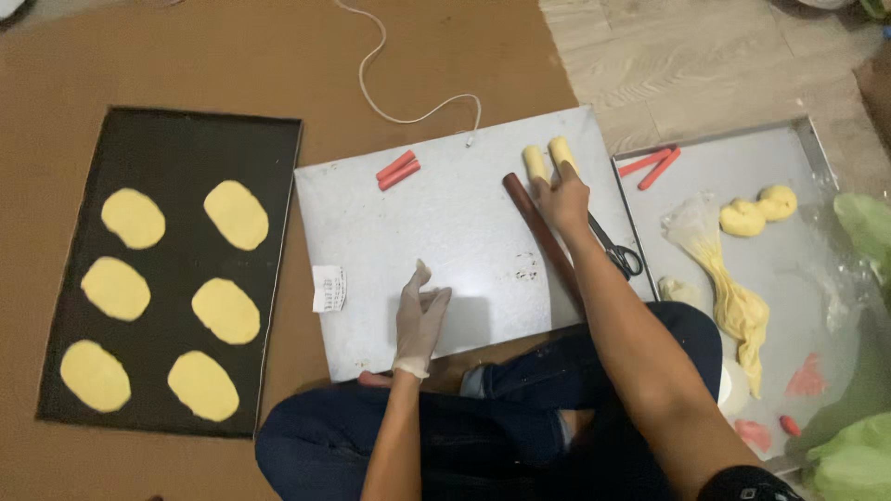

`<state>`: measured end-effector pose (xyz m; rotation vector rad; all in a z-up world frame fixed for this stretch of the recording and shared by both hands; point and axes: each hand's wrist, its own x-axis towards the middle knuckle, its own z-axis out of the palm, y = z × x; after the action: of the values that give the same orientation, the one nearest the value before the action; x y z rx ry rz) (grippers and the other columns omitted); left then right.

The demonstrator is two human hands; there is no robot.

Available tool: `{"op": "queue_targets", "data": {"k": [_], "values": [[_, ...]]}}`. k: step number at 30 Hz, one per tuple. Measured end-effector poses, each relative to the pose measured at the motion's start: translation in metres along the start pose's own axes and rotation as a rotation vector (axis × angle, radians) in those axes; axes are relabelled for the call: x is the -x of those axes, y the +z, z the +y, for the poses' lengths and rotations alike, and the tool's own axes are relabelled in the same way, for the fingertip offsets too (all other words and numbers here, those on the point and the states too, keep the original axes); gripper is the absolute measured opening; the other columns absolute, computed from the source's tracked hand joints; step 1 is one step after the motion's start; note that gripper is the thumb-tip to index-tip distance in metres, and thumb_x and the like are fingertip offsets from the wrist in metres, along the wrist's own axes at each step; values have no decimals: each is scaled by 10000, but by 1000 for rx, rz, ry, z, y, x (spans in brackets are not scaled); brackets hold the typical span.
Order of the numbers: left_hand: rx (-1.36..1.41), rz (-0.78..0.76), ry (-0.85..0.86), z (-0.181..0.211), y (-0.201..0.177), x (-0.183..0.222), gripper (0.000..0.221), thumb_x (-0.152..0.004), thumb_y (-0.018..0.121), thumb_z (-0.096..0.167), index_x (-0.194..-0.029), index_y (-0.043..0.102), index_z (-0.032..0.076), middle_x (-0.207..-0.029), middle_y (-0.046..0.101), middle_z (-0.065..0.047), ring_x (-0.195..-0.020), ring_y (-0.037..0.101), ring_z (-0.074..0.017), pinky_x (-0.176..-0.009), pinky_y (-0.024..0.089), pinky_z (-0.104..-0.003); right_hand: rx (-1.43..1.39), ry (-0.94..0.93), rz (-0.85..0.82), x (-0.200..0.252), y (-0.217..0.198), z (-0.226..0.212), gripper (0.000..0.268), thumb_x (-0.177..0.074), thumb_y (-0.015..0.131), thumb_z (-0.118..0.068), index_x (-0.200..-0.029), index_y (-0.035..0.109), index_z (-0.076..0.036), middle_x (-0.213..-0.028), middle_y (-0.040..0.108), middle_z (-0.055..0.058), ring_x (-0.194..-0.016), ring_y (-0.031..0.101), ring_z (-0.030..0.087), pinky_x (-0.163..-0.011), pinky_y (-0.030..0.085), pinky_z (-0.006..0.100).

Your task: The person rolls out pieces of dough using a small rolling pin, places a pink filling inside, and rolls the dough into cylinders before using shears to cut the ends.

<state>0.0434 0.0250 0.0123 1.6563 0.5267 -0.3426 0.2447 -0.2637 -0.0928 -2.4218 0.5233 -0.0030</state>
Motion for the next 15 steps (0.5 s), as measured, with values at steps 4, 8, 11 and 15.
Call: {"op": "queue_targets", "data": {"k": [4, 8, 11, 15], "values": [[-138, 59, -32, -14, 3, -4, 777, -978, 714, 347, -1627, 358, 111, -1294, 670, -102, -1149, 666, -224, -1034, 564, -382, -45, -48, 188, 40, -30, 36, 562, -935, 692, -163, -1439, 554, 46, -961, 769, 250, -982, 759, 396, -864, 610, 499], [-197, 138, -80, -9, 16, -4, 463, -1003, 676, 394, -1397, 591, 164, -1248, 688, -168, -1221, 649, -323, -1081, 505, -473, -64, -112, 198, 61, -50, 71, 360, -933, 710, -202, -1272, 673, -84, -841, 767, 153, -830, 767, 351, -747, 597, 462], [-166, 240, 44, -15, 21, 7, 313, -1026, 671, 409, -919, 709, 118, -895, 682, -139, -952, 674, -292, -943, 496, -429, -87, -127, 169, 75, -62, 74, 245, -947, 694, -202, -1186, 721, -156, -830, 773, 98, -824, 775, 303, -731, 599, 410], [-392, 252, 514, -21, 17, 9, 464, -1045, 659, 333, -662, 744, 87, -1402, 676, -132, -1393, 490, -432, -1183, 320, -496, -74, -267, 34, 94, -63, 14, 349, -1006, 610, -266, -1298, 702, -99, -1090, 743, 210, -1068, 717, 429, -944, 560, 512]]}}
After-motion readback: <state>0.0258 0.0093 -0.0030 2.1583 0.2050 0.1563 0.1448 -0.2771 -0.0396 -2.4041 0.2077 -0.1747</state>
